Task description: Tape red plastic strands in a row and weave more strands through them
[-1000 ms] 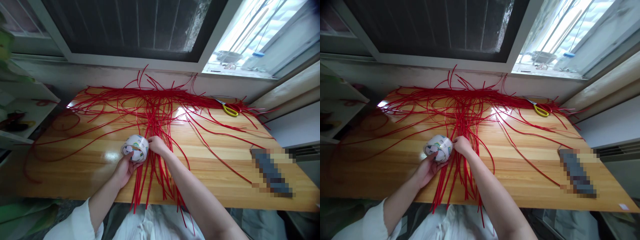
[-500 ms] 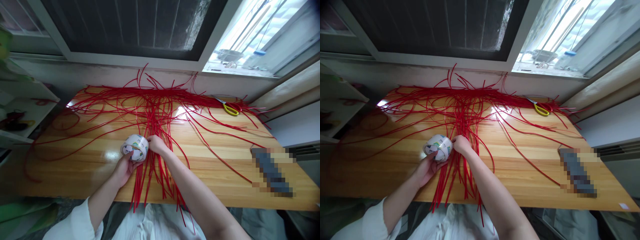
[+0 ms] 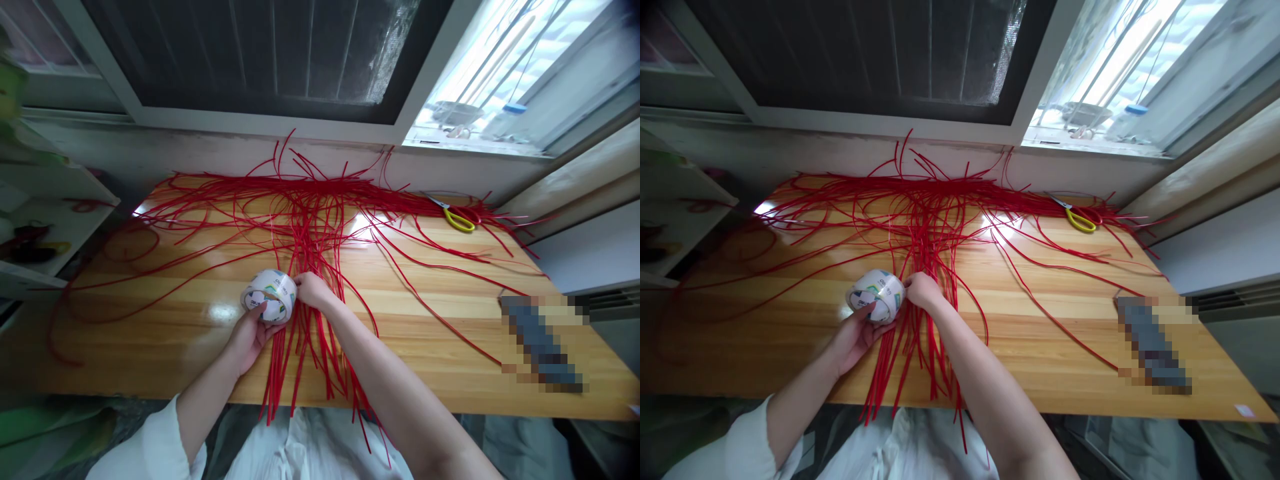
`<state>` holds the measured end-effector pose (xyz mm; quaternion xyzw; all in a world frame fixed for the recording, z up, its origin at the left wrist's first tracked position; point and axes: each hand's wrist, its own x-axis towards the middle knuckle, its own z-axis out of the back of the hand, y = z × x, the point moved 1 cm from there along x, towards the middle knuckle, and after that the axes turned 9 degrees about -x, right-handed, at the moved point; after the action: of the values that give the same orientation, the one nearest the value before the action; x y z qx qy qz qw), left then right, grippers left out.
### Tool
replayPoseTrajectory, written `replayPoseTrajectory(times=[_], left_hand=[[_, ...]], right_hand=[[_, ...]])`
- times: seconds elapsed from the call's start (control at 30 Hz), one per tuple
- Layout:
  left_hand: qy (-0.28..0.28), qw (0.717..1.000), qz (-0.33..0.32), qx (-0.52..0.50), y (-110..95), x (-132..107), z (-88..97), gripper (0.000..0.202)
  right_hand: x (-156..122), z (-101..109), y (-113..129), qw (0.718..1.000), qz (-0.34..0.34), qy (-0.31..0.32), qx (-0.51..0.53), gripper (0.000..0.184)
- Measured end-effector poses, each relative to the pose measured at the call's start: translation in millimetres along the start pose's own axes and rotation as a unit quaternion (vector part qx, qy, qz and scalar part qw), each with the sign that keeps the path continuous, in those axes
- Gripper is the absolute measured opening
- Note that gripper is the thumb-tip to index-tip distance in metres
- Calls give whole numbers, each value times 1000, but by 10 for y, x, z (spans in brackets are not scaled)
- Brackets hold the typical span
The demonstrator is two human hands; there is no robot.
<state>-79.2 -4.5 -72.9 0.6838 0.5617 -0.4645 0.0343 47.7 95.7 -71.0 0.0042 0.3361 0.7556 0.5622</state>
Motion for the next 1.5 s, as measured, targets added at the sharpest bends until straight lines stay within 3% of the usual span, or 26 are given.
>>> replayPoseTrajectory(times=[0.2, 0.4, 0.53, 0.8, 0.9, 1.0, 1.13, 1.3, 1.5], left_hand=[[3, 1000, -2, 9, 0, -1, -3, 23], [7, 1000, 3, 22, -2, -18, -3, 21], [20, 1000, 7, 15, -4, -13, 1, 25], [21, 1000, 12, 5, 4, -5, 10, 33], [25, 1000, 11, -4, 6, -5, 23, 35], [26, 1000, 11, -6, 8, -5, 35, 35], [24, 1000, 9, -10, 12, -13, 30, 33], [21, 1000, 13, -19, 7, -32, 0, 35], [18, 1000, 11, -13, 0, -33, -1, 33]], right_hand=[[-50, 19, -57, 999, 32, -16, 27, 17], [-275, 101, -84, 996, 28, -81, -2, 21], [-399, 87, -129, 993, 0, -95, -71, 25], [-455, 94, -220, 995, -49, -79, -26, 9], [-514, 167, -256, 990, -81, -111, -32, 19], [-555, 213, -277, 977, -104, -142, -120, 28], [-506, 173, -221, 980, -84, -103, -149, 12], [-334, 97, -84, 983, -95, -96, -125, 30], [-225, 92, -84, 989, -96, -87, -75, 16]])
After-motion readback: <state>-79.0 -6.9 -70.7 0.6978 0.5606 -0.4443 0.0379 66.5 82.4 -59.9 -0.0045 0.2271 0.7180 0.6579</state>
